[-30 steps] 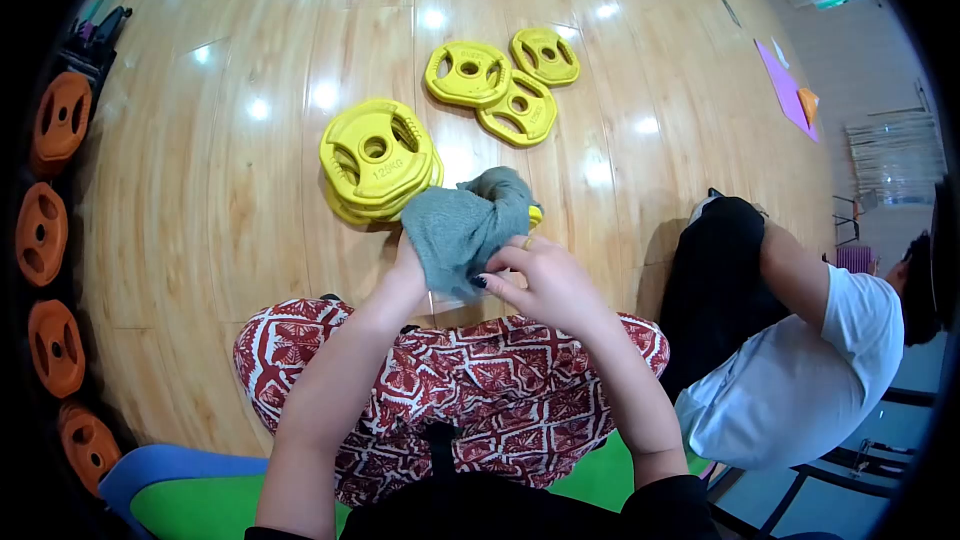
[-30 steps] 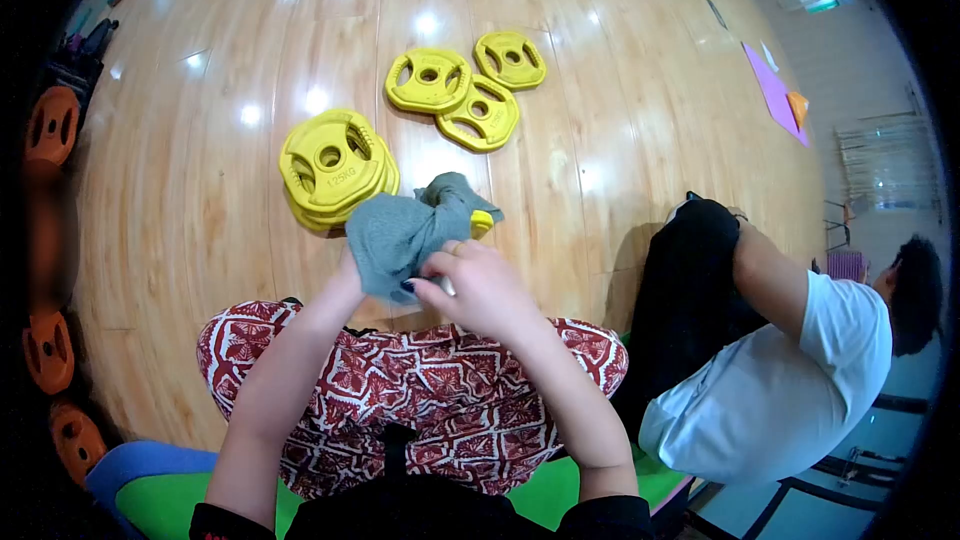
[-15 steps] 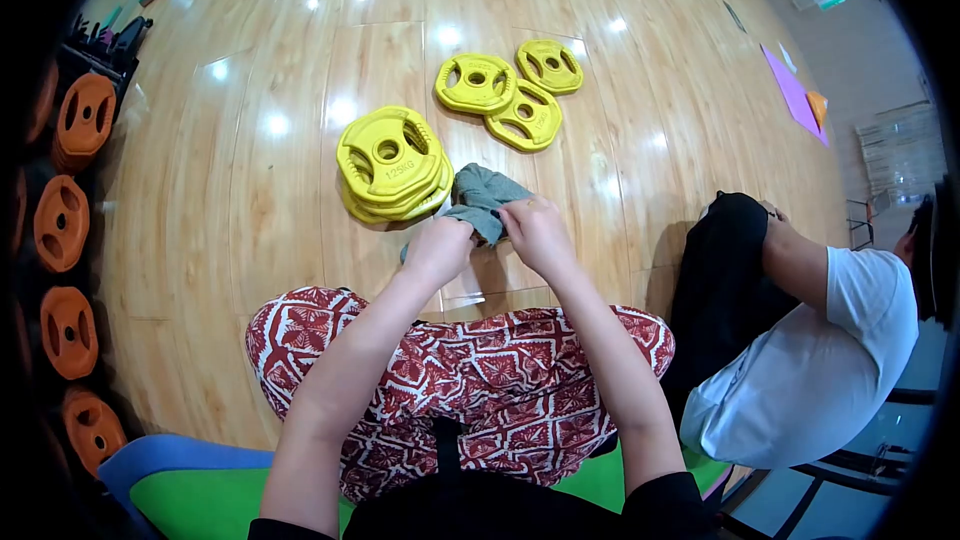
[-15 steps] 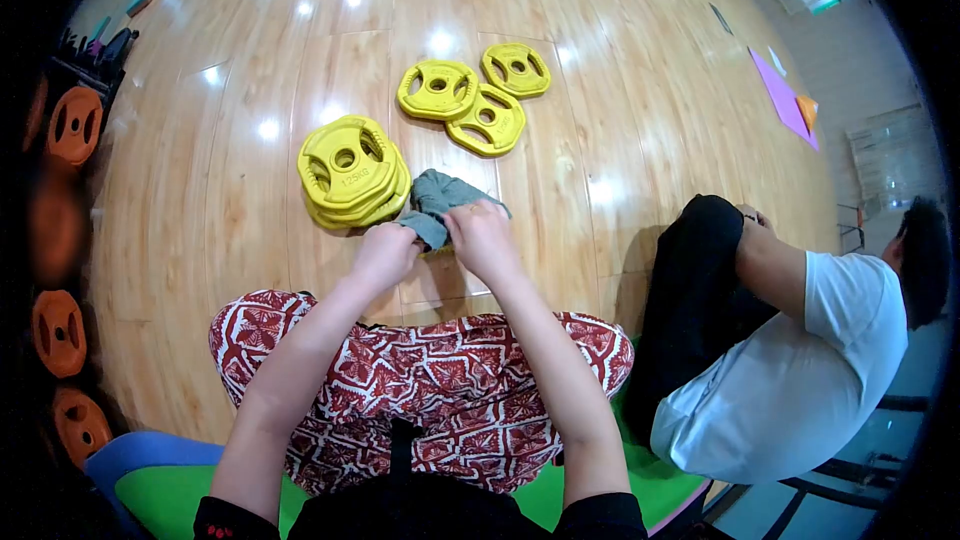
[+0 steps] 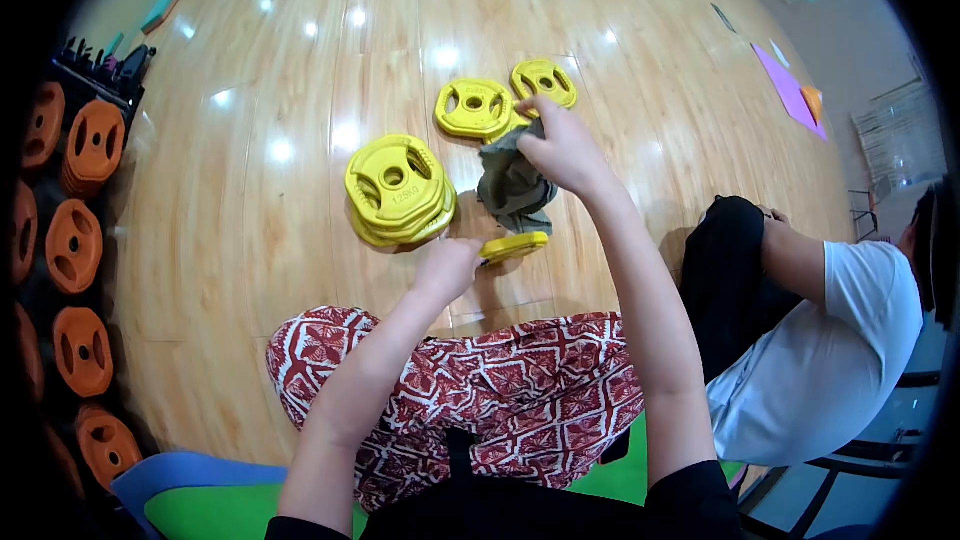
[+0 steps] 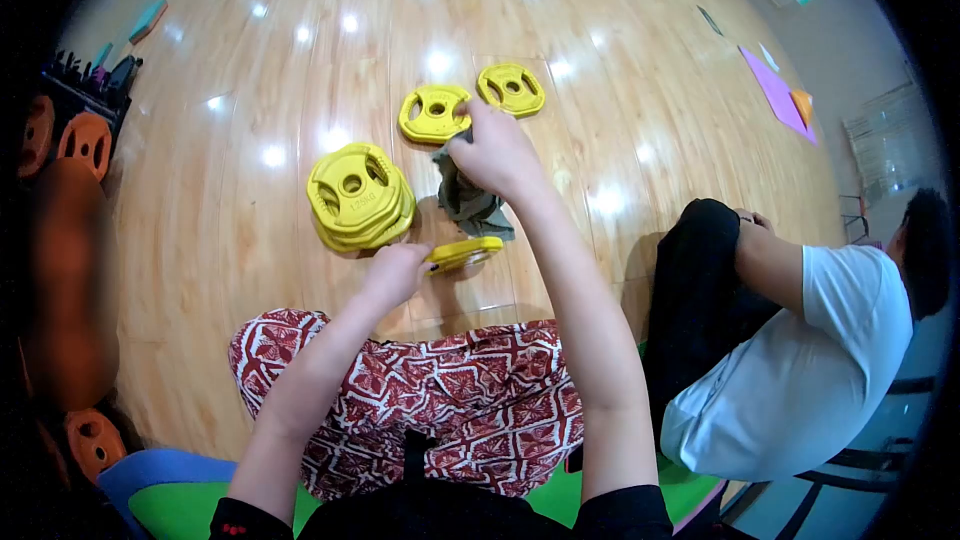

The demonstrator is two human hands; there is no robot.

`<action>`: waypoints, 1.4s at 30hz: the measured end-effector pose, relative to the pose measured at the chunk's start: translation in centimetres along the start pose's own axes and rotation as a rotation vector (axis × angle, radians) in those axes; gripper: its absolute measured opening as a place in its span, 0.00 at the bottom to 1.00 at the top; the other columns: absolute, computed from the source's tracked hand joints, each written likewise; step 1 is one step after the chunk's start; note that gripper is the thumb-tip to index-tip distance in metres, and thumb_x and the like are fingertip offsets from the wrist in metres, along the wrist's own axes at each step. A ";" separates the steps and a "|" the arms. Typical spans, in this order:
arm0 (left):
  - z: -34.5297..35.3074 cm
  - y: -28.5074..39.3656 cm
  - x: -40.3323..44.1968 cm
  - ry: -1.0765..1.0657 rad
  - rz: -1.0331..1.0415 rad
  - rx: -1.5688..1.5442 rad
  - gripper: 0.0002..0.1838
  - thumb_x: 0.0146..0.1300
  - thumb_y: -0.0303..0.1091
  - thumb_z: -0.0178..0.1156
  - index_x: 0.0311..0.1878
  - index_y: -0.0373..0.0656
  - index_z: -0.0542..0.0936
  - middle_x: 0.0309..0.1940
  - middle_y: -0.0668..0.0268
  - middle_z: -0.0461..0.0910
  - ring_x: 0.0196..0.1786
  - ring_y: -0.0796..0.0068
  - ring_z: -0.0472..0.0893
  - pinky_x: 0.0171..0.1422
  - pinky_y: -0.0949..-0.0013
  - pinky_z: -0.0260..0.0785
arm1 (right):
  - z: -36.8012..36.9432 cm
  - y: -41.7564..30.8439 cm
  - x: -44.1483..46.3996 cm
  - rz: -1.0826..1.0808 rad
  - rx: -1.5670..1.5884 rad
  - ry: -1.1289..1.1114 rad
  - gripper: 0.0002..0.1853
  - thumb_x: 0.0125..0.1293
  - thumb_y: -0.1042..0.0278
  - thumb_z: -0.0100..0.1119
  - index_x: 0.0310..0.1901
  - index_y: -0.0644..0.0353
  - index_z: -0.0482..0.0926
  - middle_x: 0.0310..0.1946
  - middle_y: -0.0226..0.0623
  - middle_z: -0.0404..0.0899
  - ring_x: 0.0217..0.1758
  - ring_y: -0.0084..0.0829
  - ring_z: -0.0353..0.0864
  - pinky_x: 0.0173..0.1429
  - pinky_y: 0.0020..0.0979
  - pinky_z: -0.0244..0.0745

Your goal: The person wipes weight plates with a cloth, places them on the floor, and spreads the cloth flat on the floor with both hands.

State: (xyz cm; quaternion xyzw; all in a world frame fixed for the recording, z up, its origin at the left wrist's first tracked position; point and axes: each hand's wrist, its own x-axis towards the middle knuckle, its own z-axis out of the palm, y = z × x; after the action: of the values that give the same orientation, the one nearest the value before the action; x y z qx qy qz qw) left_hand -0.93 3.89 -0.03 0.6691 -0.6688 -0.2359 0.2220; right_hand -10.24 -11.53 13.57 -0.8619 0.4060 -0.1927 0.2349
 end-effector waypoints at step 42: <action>1.1 -0.6 -1.4 0.086 0.135 0.028 0.12 0.52 0.36 0.56 0.40 0.43 0.76 0.27 0.55 0.77 0.31 0.54 0.77 0.36 0.56 0.68 | -8.5 -4.2 -2.1 -0.220 -0.256 0.605 0.07 0.58 0.65 0.48 0.33 0.55 0.75 0.22 0.43 0.75 0.28 0.44 0.75 0.29 0.41 0.68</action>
State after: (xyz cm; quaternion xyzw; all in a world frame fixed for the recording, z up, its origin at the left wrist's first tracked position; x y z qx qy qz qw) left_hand -1.14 5.28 -1.29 0.6351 -0.7055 -0.1819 0.2565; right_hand -13.33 -9.63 22.60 -0.8268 0.3827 -0.4112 -0.0284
